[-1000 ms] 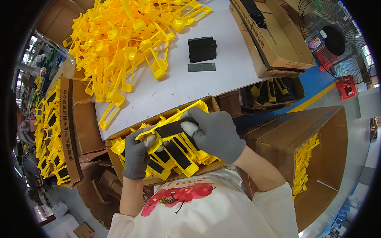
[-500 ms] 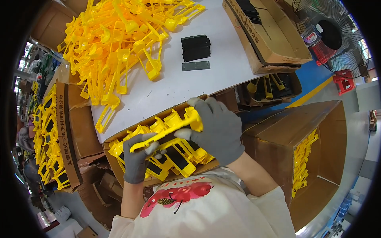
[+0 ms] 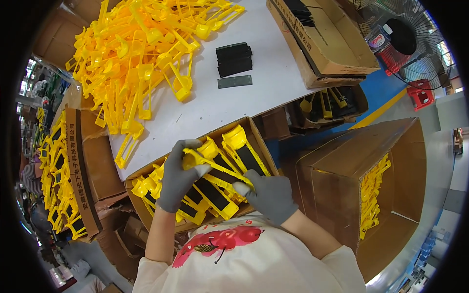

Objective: Assembling black components into yellow plastic light fixture frames.

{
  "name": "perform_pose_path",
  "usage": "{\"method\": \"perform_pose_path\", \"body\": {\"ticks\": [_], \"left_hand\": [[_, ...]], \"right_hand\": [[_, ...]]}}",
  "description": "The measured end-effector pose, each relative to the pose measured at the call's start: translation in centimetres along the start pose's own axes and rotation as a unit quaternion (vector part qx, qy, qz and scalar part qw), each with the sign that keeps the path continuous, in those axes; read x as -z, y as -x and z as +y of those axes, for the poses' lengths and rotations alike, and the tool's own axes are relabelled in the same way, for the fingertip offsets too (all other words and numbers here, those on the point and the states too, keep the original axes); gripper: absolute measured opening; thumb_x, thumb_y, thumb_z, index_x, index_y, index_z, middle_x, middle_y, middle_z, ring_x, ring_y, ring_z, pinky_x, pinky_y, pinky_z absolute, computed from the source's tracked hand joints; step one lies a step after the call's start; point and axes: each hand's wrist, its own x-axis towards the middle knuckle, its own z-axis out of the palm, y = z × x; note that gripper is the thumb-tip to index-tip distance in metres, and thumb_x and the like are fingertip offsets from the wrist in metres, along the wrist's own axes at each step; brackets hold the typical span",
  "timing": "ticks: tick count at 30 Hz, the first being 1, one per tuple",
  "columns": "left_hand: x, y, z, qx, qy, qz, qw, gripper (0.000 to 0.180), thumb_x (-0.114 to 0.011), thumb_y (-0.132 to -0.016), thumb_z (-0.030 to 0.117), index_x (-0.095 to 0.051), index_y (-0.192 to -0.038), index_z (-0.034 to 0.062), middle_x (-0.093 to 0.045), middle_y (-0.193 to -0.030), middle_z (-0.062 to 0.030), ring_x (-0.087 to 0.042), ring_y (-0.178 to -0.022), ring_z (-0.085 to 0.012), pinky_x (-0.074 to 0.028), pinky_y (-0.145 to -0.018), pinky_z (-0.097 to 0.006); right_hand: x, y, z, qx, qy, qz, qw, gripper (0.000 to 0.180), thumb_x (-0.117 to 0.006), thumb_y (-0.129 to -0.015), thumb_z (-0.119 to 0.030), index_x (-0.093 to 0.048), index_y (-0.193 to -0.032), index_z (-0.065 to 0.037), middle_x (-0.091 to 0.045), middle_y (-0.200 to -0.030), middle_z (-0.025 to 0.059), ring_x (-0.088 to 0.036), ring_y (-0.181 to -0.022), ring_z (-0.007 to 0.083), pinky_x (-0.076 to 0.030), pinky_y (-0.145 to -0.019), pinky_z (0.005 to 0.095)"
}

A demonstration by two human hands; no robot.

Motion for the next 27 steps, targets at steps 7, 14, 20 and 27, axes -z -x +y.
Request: {"method": "perform_pose_path", "body": {"ticks": [7, 14, 20, 27], "left_hand": [[-0.7, -0.8, 0.2, -0.103, -0.297, 0.022, 0.949, 0.059, -0.078, -0.073, 0.030, -0.055, -0.124, 0.0125, -0.060, -0.108, -0.0121, -0.064, -0.085, -0.0343, -0.052, -0.068, -0.041], [5.3, -9.8, -1.2, -0.189, -0.411, 0.209, 0.867, 0.046, -0.078, -0.072, 0.021, -0.062, -0.114, 0.0112, -0.063, -0.109, -0.0094, -0.061, -0.094, -0.0275, -0.051, -0.078, -0.037], [4.6, -15.8, -4.0, -0.270, -0.483, 0.230, 0.800, 0.047, -0.077, -0.070, 0.030, -0.061, -0.109, 0.0090, -0.059, -0.115, -0.0128, -0.057, -0.102, -0.0330, -0.050, -0.082, -0.042], [1.9, -9.0, -3.4, -0.217, -0.455, 0.014, 0.864, 0.029, -0.075, -0.072, 0.026, -0.059, -0.088, 0.0074, -0.059, -0.089, -0.0093, -0.060, -0.084, -0.0300, -0.051, -0.070, -0.041]], "right_hand": [[4.3, -2.7, 1.2, -0.035, -0.008, -0.025, 0.999, 0.037, -0.067, -0.084, -0.044, -0.068, -0.104, -0.012, -0.065, -0.066, 0.0112, -0.066, -0.062, 0.0298, -0.050, -0.057, 0.0373], [2.5, -18.1, 7.3, 0.004, 0.055, 0.113, 0.992, 0.028, -0.068, -0.084, -0.030, -0.065, -0.107, -0.014, -0.064, -0.104, 0.0103, -0.064, -0.094, 0.0268, -0.051, -0.080, 0.0384], [0.0, -22.3, 7.2, -0.010, 0.091, 0.100, 0.991, 0.033, -0.074, -0.078, -0.029, -0.064, -0.107, -0.017, -0.058, -0.109, 0.0088, -0.059, -0.100, 0.0298, -0.049, -0.084, 0.0402], [0.8, -20.3, 8.6, 0.011, 0.077, 0.117, 0.990, 0.033, -0.077, -0.073, -0.027, -0.063, -0.101, -0.015, -0.057, -0.106, 0.0084, -0.058, -0.101, 0.0292, -0.048, -0.086, 0.0404]]}}
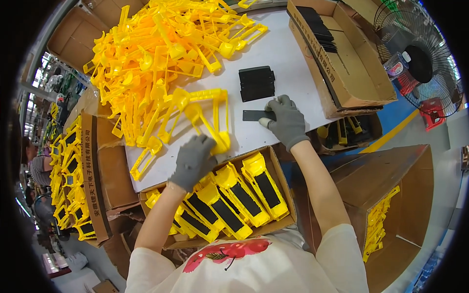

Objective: Assembling black components into yellow plastic light fixture frames.

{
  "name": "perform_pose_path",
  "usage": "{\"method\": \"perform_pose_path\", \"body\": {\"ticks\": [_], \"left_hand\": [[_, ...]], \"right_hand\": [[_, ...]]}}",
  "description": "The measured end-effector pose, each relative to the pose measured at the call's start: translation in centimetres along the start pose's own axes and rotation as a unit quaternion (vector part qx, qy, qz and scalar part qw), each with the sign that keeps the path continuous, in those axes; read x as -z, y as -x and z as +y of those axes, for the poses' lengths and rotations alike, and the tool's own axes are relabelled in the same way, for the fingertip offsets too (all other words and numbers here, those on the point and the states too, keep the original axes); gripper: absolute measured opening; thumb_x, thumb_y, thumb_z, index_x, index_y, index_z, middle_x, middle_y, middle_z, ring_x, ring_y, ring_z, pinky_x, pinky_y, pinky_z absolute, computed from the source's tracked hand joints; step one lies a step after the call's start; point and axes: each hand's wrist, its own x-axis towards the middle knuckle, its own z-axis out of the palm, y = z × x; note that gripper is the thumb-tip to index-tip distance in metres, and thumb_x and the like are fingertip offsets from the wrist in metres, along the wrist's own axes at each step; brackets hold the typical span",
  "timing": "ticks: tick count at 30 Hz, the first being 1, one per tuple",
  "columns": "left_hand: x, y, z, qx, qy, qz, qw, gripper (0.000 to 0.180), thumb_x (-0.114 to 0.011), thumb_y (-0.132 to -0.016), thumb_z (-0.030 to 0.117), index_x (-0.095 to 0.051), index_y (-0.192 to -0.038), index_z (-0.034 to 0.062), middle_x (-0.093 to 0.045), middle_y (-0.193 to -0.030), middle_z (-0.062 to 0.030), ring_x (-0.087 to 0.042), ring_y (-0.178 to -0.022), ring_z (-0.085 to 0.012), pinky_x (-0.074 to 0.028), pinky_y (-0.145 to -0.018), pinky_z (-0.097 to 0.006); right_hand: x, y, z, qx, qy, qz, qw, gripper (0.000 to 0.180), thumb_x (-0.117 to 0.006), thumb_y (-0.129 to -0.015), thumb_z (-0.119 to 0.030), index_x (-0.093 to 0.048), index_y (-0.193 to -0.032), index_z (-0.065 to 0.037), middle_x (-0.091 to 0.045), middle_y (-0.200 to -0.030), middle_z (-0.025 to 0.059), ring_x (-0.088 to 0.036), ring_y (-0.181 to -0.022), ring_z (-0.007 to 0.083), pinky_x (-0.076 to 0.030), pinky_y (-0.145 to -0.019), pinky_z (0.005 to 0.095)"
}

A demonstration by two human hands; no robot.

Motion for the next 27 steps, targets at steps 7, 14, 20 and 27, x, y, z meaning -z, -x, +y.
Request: {"method": "perform_pose_path", "body": {"ticks": [7, 14, 20, 27], "left_hand": [[2.6, 1.1, -3.2, 0.126, 0.103, 0.172, 0.972, 0.026, -0.072, -0.080, 0.031, -0.064, -0.096, 0.0117, -0.067, -0.090, -0.0054, -0.066, -0.071, -0.0248, -0.051, -0.061, -0.037], [2.0, -3.8, -4.1, 0.183, -0.082, 0.067, 0.977, 0.047, -0.077, -0.072, 0.046, -0.066, -0.096, 0.0074, -0.062, -0.099, -0.0155, -0.064, -0.081, -0.0343, -0.051, -0.068, -0.042], [1.3, -4.3, -6.1, 0.105, -0.041, 0.069, 0.991, 0.033, -0.073, -0.074, 0.027, -0.063, -0.099, 0.0081, -0.065, -0.091, -0.0143, -0.064, -0.082, -0.0339, -0.051, -0.069, -0.042], [10.3, -0.3, -2.6, 0.251, 0.310, 0.154, 0.904, 0.038, -0.058, -0.089, 0.008, -0.056, -0.127, 0.0136, -0.065, -0.086, -0.0066, -0.062, -0.059, -0.0146, -0.050, -0.053, -0.027]], "right_hand": [[-0.4, 0.8, 0.7, -0.005, -0.055, -0.028, 0.998, 0.034, -0.080, -0.070, -0.023, -0.063, -0.097, -0.011, -0.057, -0.106, 0.0088, -0.059, -0.100, 0.0294, -0.049, -0.085, 0.0397], [0.5, 0.5, 0.4, -0.055, -0.055, -0.084, 0.993, 0.034, -0.080, -0.070, -0.025, -0.063, -0.095, -0.010, -0.057, -0.106, 0.0087, -0.059, -0.100, 0.0295, -0.049, -0.084, 0.0390], [0.6, 1.3, -0.5, -0.055, 0.023, -0.013, 0.998, 0.035, -0.080, -0.070, -0.030, -0.062, -0.092, -0.010, -0.057, -0.105, 0.0080, -0.059, -0.098, 0.0280, -0.049, -0.084, 0.0383], [0.9, 2.3, 0.6, -0.057, -0.049, -0.044, 0.996, 0.031, -0.076, -0.078, -0.030, -0.060, -0.092, -0.007, -0.064, -0.088, 0.0112, -0.064, -0.081, 0.0287, -0.050, -0.073, 0.0396]]}}
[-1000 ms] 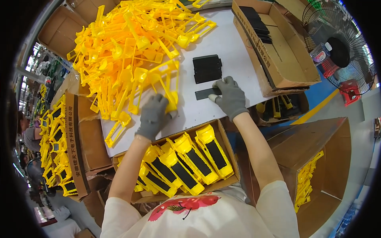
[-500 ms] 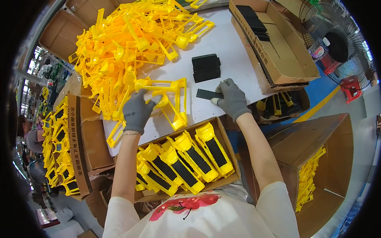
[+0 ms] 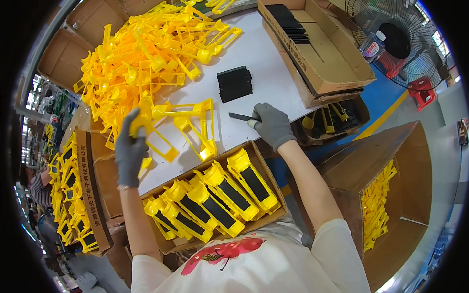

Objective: Assembling black components into yellow plastic light fixture frames.

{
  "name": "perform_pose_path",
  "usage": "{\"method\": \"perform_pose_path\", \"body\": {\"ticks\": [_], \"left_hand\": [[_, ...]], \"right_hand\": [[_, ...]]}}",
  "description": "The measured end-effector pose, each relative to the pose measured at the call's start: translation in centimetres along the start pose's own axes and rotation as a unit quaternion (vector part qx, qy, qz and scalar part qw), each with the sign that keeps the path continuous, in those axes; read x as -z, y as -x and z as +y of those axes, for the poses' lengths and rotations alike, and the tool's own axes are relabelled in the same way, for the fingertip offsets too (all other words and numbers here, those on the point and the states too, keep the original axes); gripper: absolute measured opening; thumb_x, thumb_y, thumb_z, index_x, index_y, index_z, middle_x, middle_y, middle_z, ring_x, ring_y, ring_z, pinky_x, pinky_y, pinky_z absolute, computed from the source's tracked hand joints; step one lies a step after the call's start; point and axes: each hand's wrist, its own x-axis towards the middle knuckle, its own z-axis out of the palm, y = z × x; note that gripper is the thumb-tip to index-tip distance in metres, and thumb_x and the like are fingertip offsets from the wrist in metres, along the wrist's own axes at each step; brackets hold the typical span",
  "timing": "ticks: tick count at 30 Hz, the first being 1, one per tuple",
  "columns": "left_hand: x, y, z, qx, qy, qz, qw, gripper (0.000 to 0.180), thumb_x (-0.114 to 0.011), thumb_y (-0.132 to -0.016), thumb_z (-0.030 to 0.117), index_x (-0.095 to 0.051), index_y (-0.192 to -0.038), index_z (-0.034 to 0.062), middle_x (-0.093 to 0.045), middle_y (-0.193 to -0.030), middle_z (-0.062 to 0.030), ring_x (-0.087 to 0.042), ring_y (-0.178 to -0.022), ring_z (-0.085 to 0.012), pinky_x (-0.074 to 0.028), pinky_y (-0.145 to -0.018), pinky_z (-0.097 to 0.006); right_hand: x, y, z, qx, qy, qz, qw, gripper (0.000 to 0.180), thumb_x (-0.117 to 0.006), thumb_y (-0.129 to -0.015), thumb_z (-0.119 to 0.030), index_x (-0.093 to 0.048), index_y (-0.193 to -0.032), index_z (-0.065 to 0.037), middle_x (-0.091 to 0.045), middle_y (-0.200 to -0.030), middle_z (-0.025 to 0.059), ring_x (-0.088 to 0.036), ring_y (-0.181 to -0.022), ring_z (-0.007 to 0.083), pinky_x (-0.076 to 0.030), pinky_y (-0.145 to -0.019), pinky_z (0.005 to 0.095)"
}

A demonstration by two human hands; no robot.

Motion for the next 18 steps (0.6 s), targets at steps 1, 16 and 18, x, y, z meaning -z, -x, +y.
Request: {"method": "perform_pose_path", "body": {"ticks": [1, 16, 18], "left_hand": [[1.3, 0.9, 0.3, -0.002, 0.054, 0.009, 0.998, 0.035, -0.058, -0.089, 0.007, -0.057, -0.124, 0.0091, -0.064, -0.087, -0.0064, -0.063, -0.062, -0.0144, -0.052, -0.055, -0.025], [-3.0, 13.1, -1.7, 0.192, 0.426, -0.109, 0.877, 0.032, -0.058, -0.090, 0.006, -0.059, -0.120, -0.0026, -0.067, -0.103, -0.0130, -0.069, -0.086, -0.0216, -0.060, -0.065, -0.028], [-3.0, 13.5, -1.5, 0.217, 0.424, -0.110, 0.873, 0.031, -0.058, -0.089, 0.005, -0.060, -0.120, -0.0028, -0.067, -0.103, -0.0132, -0.069, -0.086, -0.0216, -0.060, -0.066, -0.029]], "right_hand": [[0.1, 0.3, -0.1, 0.003, -0.001, -0.001, 1.000, 0.031, -0.076, -0.078, -0.030, -0.060, -0.092, -0.007, -0.064, -0.088, 0.0112, -0.064, -0.081, 0.0287, -0.050, -0.073, 0.0396], [5.9, 10.2, -11.3, -0.025, -0.404, -0.186, 0.896, 0.016, -0.058, -0.093, -0.016, -0.062, -0.100, -0.003, -0.065, -0.069, 0.0039, -0.062, -0.061, 0.0071, -0.050, -0.060, 0.0234], [5.4, 10.2, -11.4, -0.003, -0.362, -0.199, 0.911, 0.016, -0.056, -0.094, -0.014, -0.061, -0.101, 0.000, -0.066, -0.070, 0.0046, -0.060, -0.060, 0.0061, -0.048, -0.056, 0.0197]]}}
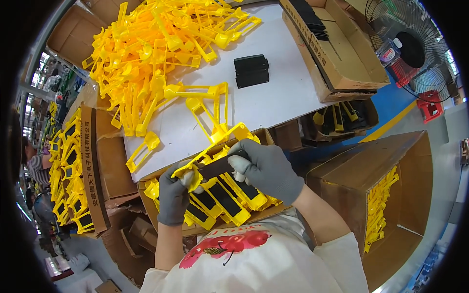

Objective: Assembling black components into yellow plastic light fixture frames.

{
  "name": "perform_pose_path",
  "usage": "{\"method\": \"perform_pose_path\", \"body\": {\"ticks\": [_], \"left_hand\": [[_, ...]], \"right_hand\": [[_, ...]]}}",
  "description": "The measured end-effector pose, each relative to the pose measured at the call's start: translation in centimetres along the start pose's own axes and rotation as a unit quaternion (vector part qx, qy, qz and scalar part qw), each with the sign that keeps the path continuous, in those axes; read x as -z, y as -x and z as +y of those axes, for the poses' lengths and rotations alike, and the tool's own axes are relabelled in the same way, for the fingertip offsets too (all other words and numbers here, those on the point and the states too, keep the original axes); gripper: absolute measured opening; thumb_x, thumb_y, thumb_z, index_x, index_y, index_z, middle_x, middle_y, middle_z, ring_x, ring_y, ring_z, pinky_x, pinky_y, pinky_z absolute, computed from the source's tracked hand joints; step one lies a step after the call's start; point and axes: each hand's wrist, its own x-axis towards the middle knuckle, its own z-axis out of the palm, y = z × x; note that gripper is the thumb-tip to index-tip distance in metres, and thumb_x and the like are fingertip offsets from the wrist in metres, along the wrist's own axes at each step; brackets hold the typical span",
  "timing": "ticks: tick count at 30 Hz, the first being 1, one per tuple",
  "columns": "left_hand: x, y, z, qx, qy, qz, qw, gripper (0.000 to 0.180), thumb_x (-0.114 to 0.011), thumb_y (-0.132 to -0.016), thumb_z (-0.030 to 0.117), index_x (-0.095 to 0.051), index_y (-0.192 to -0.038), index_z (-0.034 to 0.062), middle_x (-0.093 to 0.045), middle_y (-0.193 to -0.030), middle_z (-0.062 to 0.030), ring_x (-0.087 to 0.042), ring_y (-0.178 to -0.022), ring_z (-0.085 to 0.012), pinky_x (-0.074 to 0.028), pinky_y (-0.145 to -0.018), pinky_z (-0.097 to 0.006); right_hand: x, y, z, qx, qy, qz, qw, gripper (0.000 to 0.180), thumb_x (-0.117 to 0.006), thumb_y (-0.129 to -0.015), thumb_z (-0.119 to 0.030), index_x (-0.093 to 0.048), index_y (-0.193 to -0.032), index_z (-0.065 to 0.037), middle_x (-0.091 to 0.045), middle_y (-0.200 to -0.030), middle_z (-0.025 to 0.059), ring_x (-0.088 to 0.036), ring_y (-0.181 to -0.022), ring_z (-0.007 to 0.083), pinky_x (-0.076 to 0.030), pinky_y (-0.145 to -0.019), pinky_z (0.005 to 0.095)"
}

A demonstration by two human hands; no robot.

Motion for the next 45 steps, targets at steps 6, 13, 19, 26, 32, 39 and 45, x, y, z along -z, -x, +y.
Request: {"method": "perform_pose_path", "body": {"ticks": [6, 13, 19, 26, 32, 39, 45], "left_hand": [[-0.3, 0.2, 0.0, 0.034, 0.030, -0.004, 0.999, 0.030, -0.060, -0.088, 0.002, -0.061, -0.117, -0.0040, -0.067, -0.100, -0.0136, -0.069, -0.083, -0.0228, -0.061, -0.067, -0.031], [-1.1, 0.2, -0.2, 0.054, 0.038, -0.018, 0.998, 0.029, -0.061, -0.088, 0.002, -0.061, -0.115, -0.0058, -0.067, -0.096, -0.0163, -0.070, -0.079, -0.0243, -0.059, -0.062, -0.030], [-3.3, 0.4, 0.5, 0.059, -0.034, 0.041, 0.997, 0.030, -0.061, -0.085, 0.002, -0.061, -0.113, -0.0086, -0.067, -0.090, -0.0147, -0.067, -0.066, -0.0186, -0.053, -0.057, -0.021], [-1.9, 0.2, 1.9, 0.037, -0.101, -0.026, 0.994, 0.023, -0.063, -0.082, -0.001, -0.064, -0.104, -0.0082, -0.068, -0.086, -0.0153, -0.068, -0.065, -0.0201, -0.053, -0.053, -0.024], [-3.8, -0.9, 1.7, 0.139, -0.162, -0.118, 0.970, 0.017, -0.066, -0.084, -0.002, -0.066, -0.101, -0.0034, -0.068, -0.082, -0.0088, -0.067, -0.065, -0.0126, -0.052, -0.053, -0.020], [-7.0, -4.5, -1.4, -0.125, -0.414, -0.116, 0.894, 0.055, -0.076, -0.074, 0.015, -0.052, -0.123, 0.0057, -0.063, -0.112, -0.0110, -0.061, -0.107, -0.0249, -0.047, -0.092, -0.034], [-8.2, -6.1, -2.0, -0.264, -0.581, -0.092, 0.764, 0.055, -0.075, -0.077, 0.027, -0.053, -0.126, 0.0158, -0.059, -0.113, -0.0122, -0.065, -0.086, -0.0327, -0.053, -0.069, -0.039]], "right_hand": [[-0.1, 0.3, -0.3, -0.007, -0.013, 0.048, 0.999, 0.016, -0.060, -0.092, -0.018, -0.061, -0.096, -0.003, -0.067, -0.068, 0.0061, -0.065, -0.059, 0.0108, -0.051, -0.058, 0.0245], [-1.2, 0.3, 1.4, 0.102, 0.175, 0.127, 0.971, 0.013, -0.061, -0.091, -0.013, -0.061, -0.092, 0.000, -0.065, -0.066, 0.0085, -0.063, -0.055, 0.0119, -0.048, -0.053, 0.0251], [-1.5, 0.4, 3.2, 0.083, 0.248, 0.112, 0.959, 0.021, -0.069, -0.087, -0.022, -0.059, -0.090, -0.004, -0.062, -0.060, 0.0084, -0.063, -0.051, 0.0162, -0.046, -0.050, 0.0258], [0.2, 1.1, 2.1, 0.182, 0.251, 0.236, 0.921, 0.045, -0.077, -0.076, -0.041, -0.056, -0.098, -0.009, -0.065, -0.089, 0.0102, -0.065, -0.078, 0.0261, -0.050, -0.059, 0.0342], [0.0, 5.6, 5.5, 0.049, 0.232, 0.082, 0.968, 0.020, -0.074, -0.082, -0.022, -0.068, -0.090, -0.005, -0.065, -0.068, 0.0127, -0.064, -0.057, 0.0247, -0.049, -0.054, 0.0303], [0.0, 9.2, 6.5, -0.060, 0.308, 0.128, 0.941, 0.039, -0.073, -0.079, -0.045, -0.066, -0.095, -0.011, -0.064, -0.065, 0.0082, -0.063, -0.055, 0.0249, -0.048, -0.051, 0.0349], [2.5, 8.6, 4.3, -0.115, 0.342, 0.070, 0.930, 0.044, -0.071, -0.079, -0.049, -0.065, -0.102, -0.012, -0.065, -0.066, 0.0077, -0.065, -0.059, 0.0258, -0.049, -0.055, 0.0353]]}}
